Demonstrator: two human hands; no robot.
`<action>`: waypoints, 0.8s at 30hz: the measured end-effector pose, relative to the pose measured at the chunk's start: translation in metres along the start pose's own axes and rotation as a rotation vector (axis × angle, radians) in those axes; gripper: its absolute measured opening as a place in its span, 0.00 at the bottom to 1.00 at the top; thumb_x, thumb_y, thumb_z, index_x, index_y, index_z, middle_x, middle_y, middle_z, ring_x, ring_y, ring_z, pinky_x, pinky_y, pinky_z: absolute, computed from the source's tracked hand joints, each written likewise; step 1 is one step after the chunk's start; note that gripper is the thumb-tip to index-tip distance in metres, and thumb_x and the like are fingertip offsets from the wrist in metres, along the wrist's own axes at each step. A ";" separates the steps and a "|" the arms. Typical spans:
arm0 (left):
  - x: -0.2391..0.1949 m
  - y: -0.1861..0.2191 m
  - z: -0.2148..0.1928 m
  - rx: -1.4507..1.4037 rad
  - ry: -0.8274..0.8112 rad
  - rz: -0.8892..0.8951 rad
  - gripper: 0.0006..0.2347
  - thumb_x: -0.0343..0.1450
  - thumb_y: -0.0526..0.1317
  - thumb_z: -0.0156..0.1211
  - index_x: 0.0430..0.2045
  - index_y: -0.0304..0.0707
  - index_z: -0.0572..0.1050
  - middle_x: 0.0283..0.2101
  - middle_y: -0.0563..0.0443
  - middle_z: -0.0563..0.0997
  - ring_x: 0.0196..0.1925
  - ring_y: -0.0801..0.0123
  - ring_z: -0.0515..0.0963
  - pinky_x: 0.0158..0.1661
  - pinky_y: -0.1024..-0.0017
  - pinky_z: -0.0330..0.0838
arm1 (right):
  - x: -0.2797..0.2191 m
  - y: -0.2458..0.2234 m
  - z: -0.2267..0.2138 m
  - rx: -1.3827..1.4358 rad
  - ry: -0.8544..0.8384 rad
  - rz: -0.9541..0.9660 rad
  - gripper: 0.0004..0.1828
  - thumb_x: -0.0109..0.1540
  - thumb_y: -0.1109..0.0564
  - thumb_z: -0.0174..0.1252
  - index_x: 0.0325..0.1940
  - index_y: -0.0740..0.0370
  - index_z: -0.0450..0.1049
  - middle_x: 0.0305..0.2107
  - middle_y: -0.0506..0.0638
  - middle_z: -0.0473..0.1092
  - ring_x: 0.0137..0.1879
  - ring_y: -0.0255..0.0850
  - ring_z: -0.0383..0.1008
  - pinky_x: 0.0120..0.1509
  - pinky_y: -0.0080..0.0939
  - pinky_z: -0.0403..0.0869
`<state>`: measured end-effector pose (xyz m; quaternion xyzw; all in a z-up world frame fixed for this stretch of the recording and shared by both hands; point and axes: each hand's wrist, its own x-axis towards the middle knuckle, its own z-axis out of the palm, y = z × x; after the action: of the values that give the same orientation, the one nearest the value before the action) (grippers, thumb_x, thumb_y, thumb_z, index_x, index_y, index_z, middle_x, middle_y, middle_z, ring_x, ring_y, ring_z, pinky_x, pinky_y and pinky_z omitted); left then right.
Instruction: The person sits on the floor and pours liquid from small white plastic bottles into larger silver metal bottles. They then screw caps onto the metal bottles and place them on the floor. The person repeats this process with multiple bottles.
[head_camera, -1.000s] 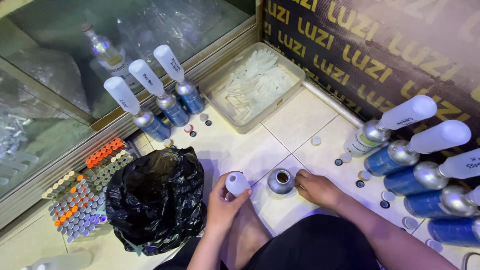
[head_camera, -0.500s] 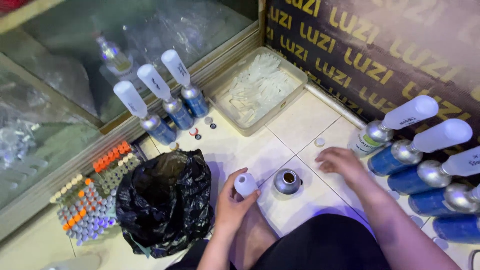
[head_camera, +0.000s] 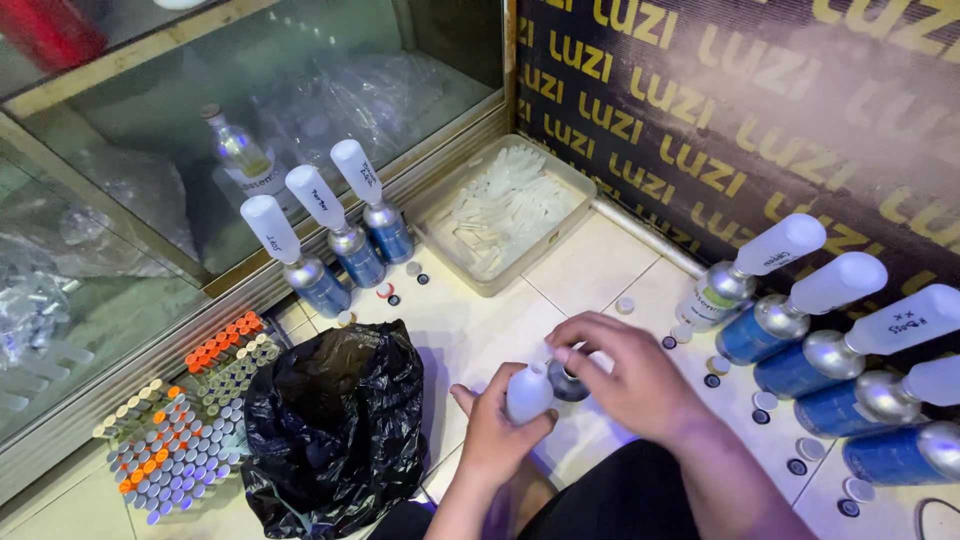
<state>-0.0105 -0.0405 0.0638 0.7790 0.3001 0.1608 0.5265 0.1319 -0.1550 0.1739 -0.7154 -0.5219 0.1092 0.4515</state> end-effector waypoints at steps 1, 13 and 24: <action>-0.001 0.000 0.000 -0.003 -0.001 0.003 0.15 0.57 0.45 0.69 0.36 0.58 0.74 0.28 0.68 0.78 0.42 0.72 0.68 0.64 0.66 0.30 | -0.003 -0.001 0.004 -0.004 0.002 0.000 0.08 0.64 0.54 0.56 0.39 0.57 0.79 0.38 0.45 0.81 0.48 0.36 0.81 0.55 0.35 0.73; -0.012 0.008 0.000 0.068 0.005 -0.106 0.19 0.56 0.49 0.66 0.41 0.59 0.74 0.28 0.52 0.70 0.49 0.60 0.52 0.59 0.74 0.49 | -0.020 0.006 0.027 -0.211 0.001 -0.167 0.09 0.64 0.55 0.55 0.40 0.59 0.80 0.41 0.48 0.74 0.49 0.41 0.76 0.56 0.38 0.72; -0.019 -0.018 0.026 0.077 0.318 0.114 0.17 0.55 0.46 0.67 0.33 0.44 0.73 0.22 0.38 0.66 0.47 0.44 0.63 0.42 0.59 0.71 | -0.034 0.005 0.044 -0.091 0.162 -0.204 0.10 0.65 0.57 0.54 0.38 0.62 0.80 0.47 0.50 0.80 0.54 0.44 0.77 0.60 0.41 0.75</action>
<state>-0.0161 -0.0668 0.0386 0.7792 0.3408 0.3000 0.4322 0.0925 -0.1604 0.1342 -0.6848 -0.5583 -0.0192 0.4680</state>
